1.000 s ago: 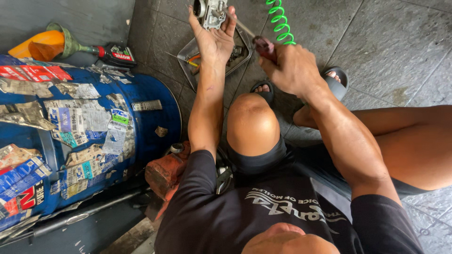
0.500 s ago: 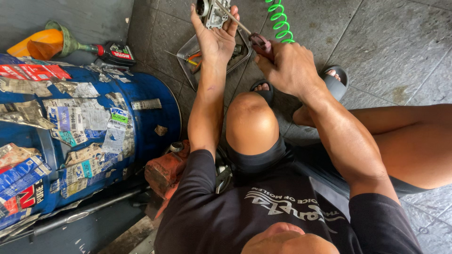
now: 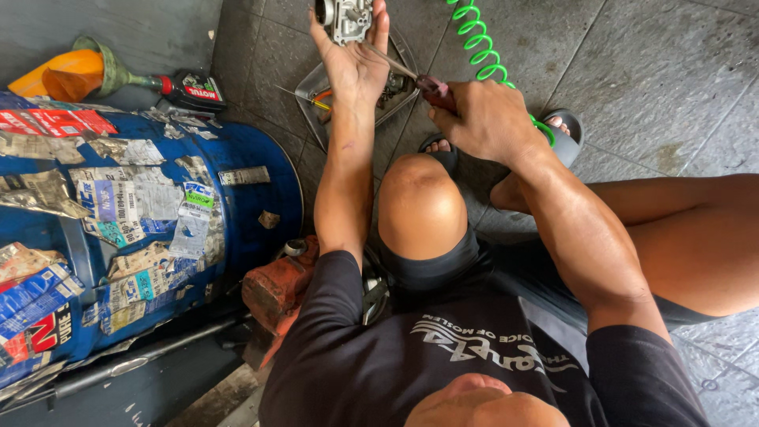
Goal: The person sits on the floor and disassembles a motorcycle carburetor using a screwdriver and compressed air. They remove screws, separate the body, clean internal passages, and reassemble the unit with small components.
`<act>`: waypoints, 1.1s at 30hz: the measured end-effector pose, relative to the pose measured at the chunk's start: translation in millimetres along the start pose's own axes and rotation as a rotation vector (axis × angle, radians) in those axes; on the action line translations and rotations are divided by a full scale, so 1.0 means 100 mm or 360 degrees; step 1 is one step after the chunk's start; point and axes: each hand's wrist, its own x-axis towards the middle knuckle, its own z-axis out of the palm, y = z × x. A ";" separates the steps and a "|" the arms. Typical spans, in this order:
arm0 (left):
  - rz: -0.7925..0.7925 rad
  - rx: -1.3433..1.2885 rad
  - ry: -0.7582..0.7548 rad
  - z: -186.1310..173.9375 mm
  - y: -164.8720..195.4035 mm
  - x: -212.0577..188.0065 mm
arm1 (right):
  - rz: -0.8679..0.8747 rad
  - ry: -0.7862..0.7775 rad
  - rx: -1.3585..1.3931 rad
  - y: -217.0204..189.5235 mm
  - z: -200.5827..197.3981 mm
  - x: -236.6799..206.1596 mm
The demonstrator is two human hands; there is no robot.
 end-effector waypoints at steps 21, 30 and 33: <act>0.0039 -0.0049 -0.0093 -0.01 -0.02 -0.08 | 0.0031 0.0135 0.0207 -0.12 -0.09 -0.06; 0.0018 -0.0089 -0.0217 -0.01 0.02 -0.04 | 0.0042 -0.0042 -0.0050 -0.13 -0.05 -0.05; 0.0054 -0.0107 -0.0060 0.02 -0.03 -0.05 | 0.0043 -0.0069 -0.0081 -0.15 0.03 0.01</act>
